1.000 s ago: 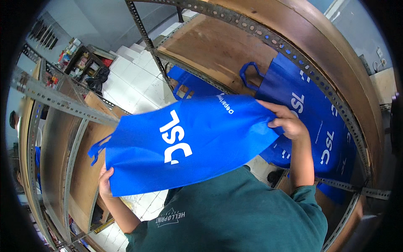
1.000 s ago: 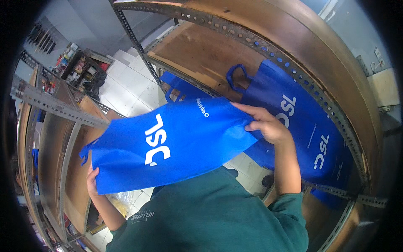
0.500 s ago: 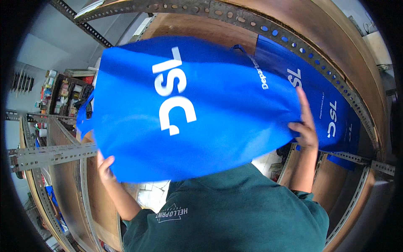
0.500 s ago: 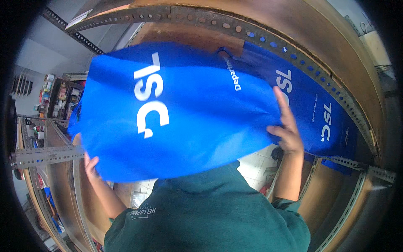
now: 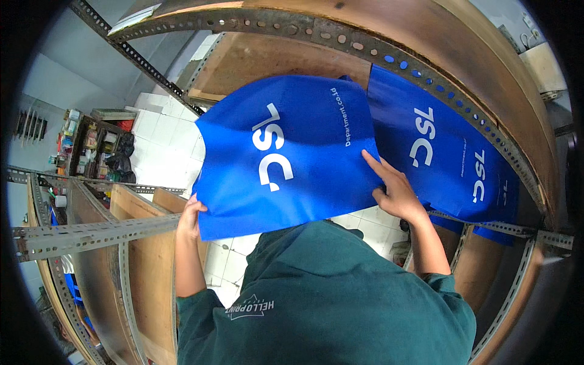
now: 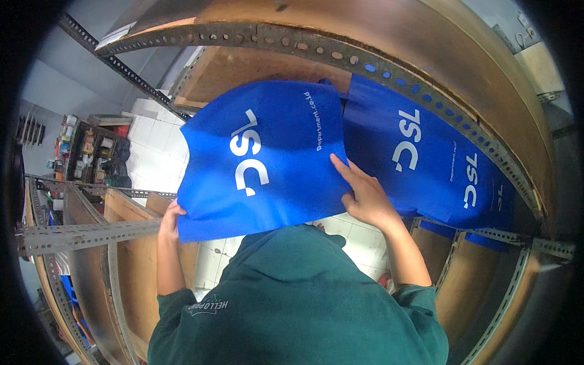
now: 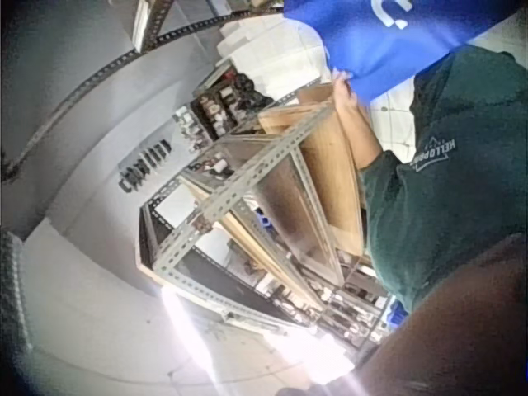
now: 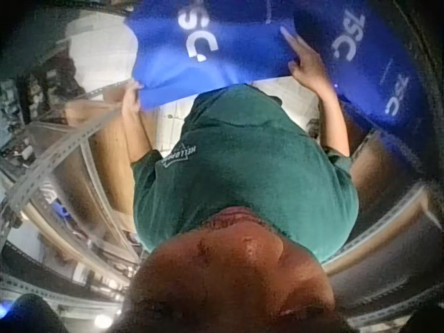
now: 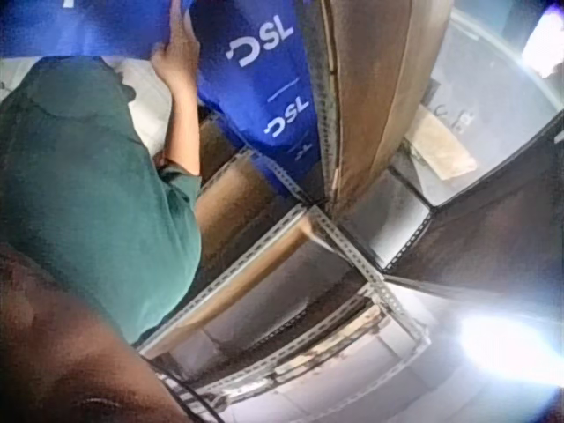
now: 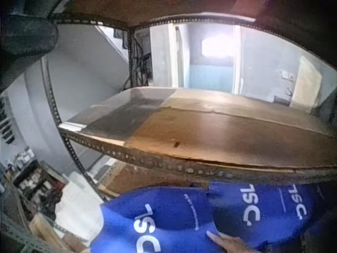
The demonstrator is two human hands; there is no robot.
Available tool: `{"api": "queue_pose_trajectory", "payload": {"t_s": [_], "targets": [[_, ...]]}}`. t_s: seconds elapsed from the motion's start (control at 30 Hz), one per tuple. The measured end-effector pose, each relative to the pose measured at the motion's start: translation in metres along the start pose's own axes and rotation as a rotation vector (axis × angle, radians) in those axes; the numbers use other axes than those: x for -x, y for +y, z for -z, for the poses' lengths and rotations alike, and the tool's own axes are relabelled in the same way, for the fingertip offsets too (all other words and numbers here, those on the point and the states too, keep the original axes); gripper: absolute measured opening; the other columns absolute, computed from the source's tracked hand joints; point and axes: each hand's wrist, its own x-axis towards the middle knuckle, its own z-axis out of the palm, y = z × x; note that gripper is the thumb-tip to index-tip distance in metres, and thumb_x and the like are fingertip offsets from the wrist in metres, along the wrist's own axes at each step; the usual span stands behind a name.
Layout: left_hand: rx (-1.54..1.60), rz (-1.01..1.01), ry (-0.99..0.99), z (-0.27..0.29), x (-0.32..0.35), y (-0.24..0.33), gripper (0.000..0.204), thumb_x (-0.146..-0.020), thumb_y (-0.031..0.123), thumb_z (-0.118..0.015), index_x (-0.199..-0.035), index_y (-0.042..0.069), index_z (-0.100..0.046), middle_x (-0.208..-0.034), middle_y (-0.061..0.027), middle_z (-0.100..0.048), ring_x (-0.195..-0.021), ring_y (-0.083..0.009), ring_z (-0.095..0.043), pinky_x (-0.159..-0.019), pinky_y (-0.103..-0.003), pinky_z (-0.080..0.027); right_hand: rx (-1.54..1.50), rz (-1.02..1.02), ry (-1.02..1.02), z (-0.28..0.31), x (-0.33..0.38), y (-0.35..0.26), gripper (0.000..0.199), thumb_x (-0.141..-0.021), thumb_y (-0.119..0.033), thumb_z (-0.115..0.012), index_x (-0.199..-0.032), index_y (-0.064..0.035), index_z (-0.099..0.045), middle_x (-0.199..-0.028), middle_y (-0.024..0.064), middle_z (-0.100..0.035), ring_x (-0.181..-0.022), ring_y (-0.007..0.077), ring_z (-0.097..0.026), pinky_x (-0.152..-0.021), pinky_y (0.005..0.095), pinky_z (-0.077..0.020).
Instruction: The person repeatedly folds blue tote bags and places them onto a wooden shelf. They pick up a bag, fold it in half, and then fold it again before stacking it with other bags on the shelf.
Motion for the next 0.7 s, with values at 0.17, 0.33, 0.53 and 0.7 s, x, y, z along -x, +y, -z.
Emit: {"api": "queue_pose_trajectory", "payload": {"t_s": [0.17,0.33,0.53,0.7], "targets": [[0.069,-0.196,0.033,-0.036,0.034,0.000,0.074,-0.054,-0.002,-0.046,-0.128,0.002,-0.042,-0.118,-0.0116,-0.054,-0.106,-0.0259,-0.054,-0.093,-0.036,-0.045,0.050,0.163,0.066,0.027,-0.003,-0.024,0.081,-0.062,0.000,-0.053,-0.139,-0.0180,-0.037,-0.136,0.0261,-0.037,-0.110,0.0417,-0.052,-0.090,0.0394,-0.0463],[-0.022,-0.482,-0.105,-0.049,0.054,0.018,0.077,-0.054,-0.002,-0.044,-0.131,0.001,-0.037,-0.117,-0.0131,-0.054,-0.107,-0.0247,-0.053,-0.095,-0.032,-0.042,0.104,0.333,0.431,0.048,0.007,-0.017,0.080,-0.056,0.003,-0.045,-0.135,-0.0108,-0.044,-0.131,0.0243,-0.046,-0.123,0.0402,-0.043,-0.103,0.0409,-0.0345],[-0.025,-0.107,0.059,-0.040,0.008,-0.014,0.066,-0.059,0.003,-0.046,-0.125,0.001,-0.044,-0.112,-0.0094,-0.056,-0.096,-0.0214,-0.056,-0.089,-0.031,-0.045,-0.226,-0.105,0.072,0.007,0.011,0.083,0.067,-0.067,0.000,-0.057,-0.133,-0.0031,-0.044,-0.133,0.0197,-0.047,-0.117,0.0277,-0.050,-0.097,0.0321,-0.0381],[-0.091,-0.059,0.038,-0.053,-0.007,-0.052,0.056,-0.068,0.008,-0.049,-0.124,0.001,-0.047,-0.116,-0.0102,-0.056,-0.103,-0.0211,-0.056,-0.090,-0.033,-0.047,-0.019,-0.166,-0.007,0.008,0.015,0.068,0.068,-0.068,-0.001,-0.055,-0.135,-0.0073,-0.043,-0.135,0.0238,-0.043,-0.110,0.0298,-0.054,-0.090,0.0326,-0.0430]]}}
